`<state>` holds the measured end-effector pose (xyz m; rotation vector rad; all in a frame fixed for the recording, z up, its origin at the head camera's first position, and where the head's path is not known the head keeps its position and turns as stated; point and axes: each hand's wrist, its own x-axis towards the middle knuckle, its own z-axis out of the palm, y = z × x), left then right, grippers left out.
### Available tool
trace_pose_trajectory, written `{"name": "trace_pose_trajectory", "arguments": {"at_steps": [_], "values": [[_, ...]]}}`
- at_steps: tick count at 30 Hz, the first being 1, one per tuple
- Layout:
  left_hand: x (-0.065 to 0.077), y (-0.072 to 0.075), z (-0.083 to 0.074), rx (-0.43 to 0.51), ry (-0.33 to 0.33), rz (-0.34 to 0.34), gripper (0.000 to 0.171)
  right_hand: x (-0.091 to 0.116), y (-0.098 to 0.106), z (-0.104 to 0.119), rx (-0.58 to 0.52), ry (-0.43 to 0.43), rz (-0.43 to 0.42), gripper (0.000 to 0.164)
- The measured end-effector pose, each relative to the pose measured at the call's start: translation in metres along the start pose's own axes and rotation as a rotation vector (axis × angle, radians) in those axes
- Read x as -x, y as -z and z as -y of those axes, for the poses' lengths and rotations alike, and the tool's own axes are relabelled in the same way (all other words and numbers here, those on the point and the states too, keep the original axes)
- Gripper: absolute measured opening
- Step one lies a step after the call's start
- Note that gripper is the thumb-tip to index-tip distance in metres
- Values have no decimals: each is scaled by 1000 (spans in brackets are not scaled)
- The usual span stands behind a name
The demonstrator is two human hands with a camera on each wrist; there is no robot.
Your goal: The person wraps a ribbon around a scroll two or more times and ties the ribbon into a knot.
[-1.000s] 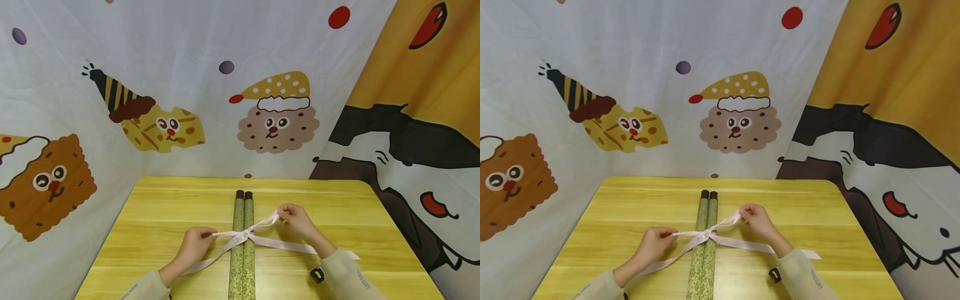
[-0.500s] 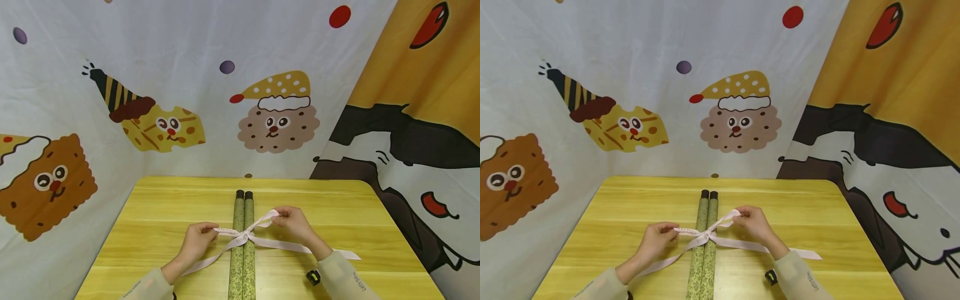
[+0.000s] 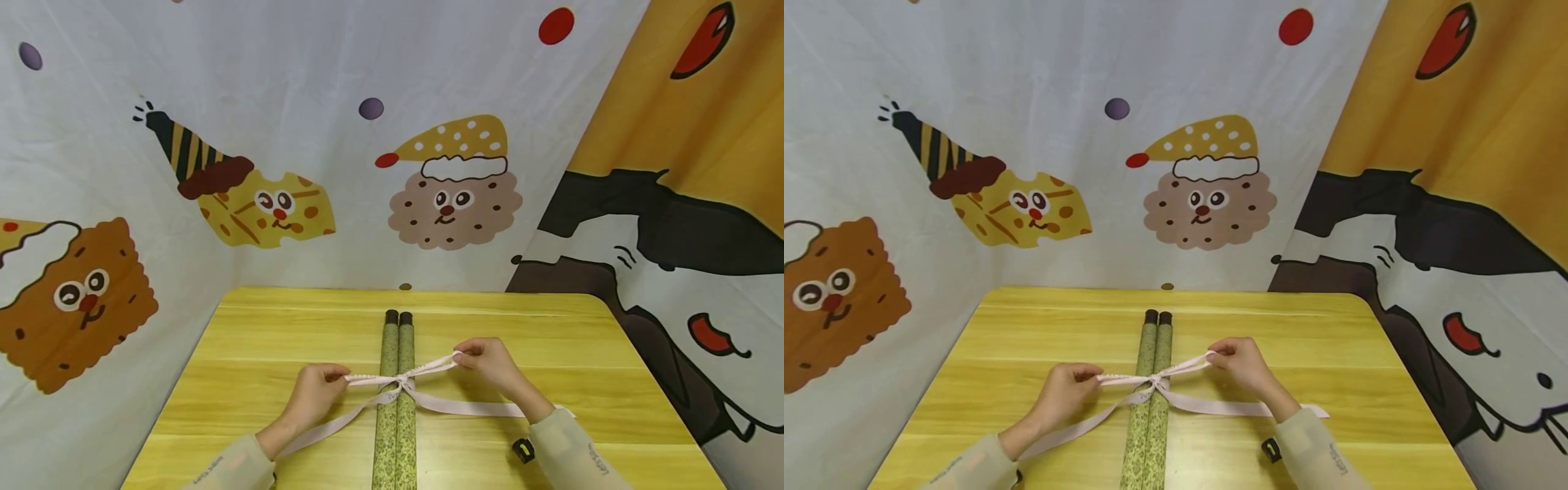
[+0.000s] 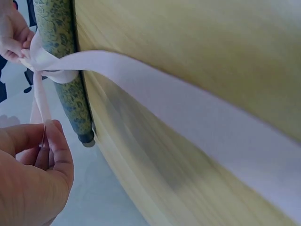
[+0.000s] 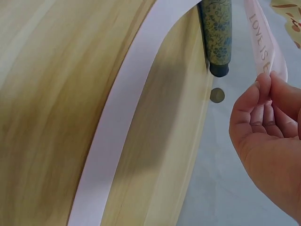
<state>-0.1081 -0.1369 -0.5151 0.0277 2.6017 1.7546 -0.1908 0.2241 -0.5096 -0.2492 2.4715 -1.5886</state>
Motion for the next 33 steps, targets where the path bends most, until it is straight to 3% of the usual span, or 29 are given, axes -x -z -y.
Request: {"name": "trace_pose_trajectory", "arguments": {"at_steps": [7,12,17,26,33], "values": [[-4,7,3,-132,-92,41,22,2,11,-5,54,12,55,16],[-5,12,1,-250,-161,73,20,4,17,-7,152,94,111,14],[-6,17,1,-381,-286,96,17,5,25,-8,257,182,180,11],[-11,20,7,-509,-450,118,12,9,33,-13,326,227,258,8],[-16,22,11,-654,-479,166,12,10,32,-18,406,295,277,8]]}}
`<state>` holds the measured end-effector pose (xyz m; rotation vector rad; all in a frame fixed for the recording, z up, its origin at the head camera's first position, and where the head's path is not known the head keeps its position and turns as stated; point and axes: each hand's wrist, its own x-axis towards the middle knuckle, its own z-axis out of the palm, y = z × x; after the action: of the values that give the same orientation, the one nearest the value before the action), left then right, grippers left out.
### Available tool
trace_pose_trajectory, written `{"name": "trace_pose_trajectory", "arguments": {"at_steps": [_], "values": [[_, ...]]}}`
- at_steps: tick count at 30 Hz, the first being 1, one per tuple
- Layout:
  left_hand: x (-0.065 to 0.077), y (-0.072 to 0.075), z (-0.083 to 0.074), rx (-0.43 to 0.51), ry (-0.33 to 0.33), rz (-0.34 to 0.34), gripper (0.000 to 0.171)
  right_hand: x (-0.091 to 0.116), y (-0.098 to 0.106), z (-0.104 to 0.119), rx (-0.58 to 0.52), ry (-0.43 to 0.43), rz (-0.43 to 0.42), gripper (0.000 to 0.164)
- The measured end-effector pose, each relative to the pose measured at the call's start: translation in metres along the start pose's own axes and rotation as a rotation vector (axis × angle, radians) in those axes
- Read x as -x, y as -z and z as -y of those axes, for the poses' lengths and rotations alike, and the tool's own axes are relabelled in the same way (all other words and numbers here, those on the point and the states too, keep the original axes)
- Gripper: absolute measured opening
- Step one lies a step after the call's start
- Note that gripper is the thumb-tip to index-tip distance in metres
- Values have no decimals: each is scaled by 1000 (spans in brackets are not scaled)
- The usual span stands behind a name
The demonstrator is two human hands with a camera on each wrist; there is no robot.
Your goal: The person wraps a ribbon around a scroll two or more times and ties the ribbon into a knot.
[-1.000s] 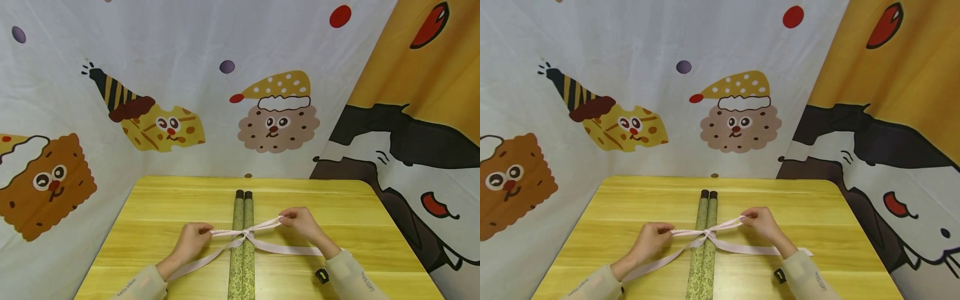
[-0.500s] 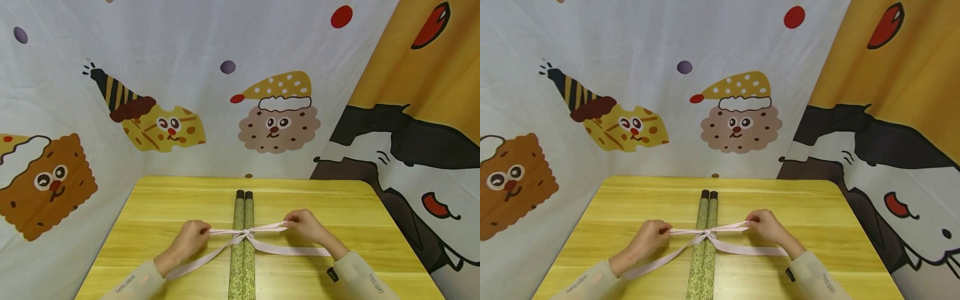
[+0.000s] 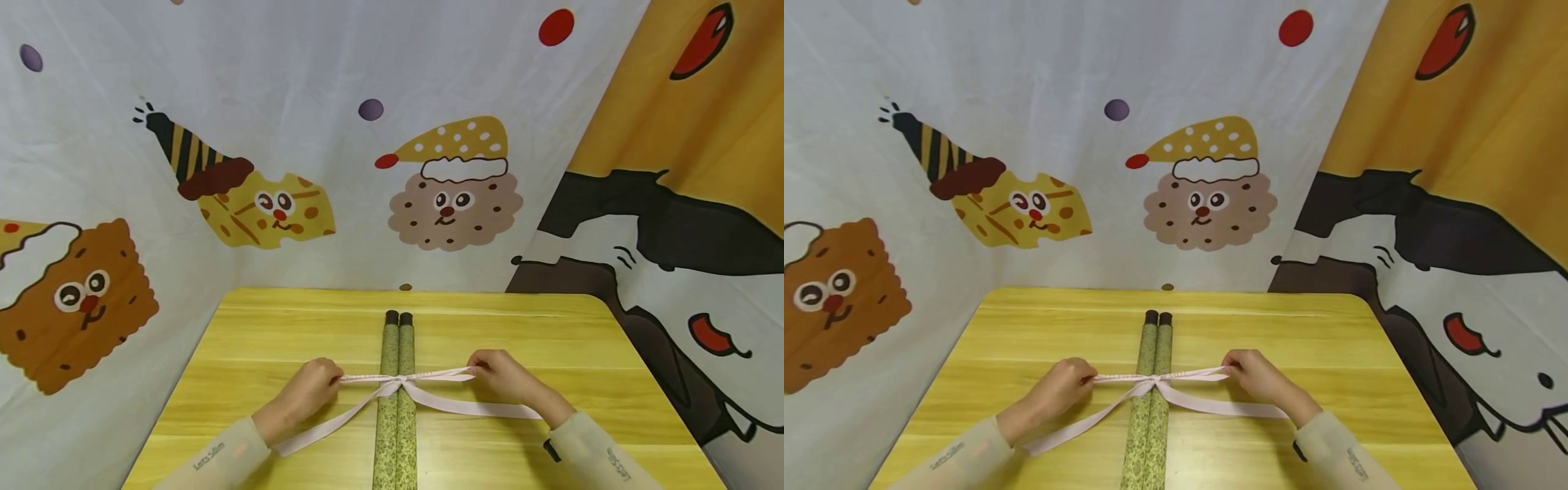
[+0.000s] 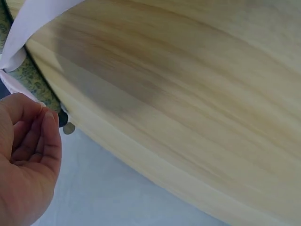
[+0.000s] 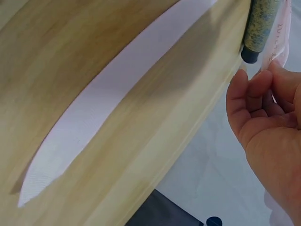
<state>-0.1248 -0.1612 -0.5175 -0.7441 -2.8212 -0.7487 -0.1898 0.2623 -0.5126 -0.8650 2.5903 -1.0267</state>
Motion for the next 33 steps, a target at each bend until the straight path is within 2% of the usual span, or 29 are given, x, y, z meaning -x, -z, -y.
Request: {"name": "trace_pose_trajectory", "arguments": {"at_steps": [7,16,19,26,33], "values": [[0,-3,8,-45,-43,32,13,0,-4,-6,5,21,6,8],[-1,-7,13,11,-32,0,13,0,-5,-7,2,25,-11,7],[-2,-9,13,103,18,-34,13,0,-6,-8,4,10,-37,7],[-5,-7,9,327,196,-93,15,2,-9,-9,1,-21,-111,6],[-5,2,11,390,333,-151,13,6,-5,-6,-11,-41,-185,4]]}}
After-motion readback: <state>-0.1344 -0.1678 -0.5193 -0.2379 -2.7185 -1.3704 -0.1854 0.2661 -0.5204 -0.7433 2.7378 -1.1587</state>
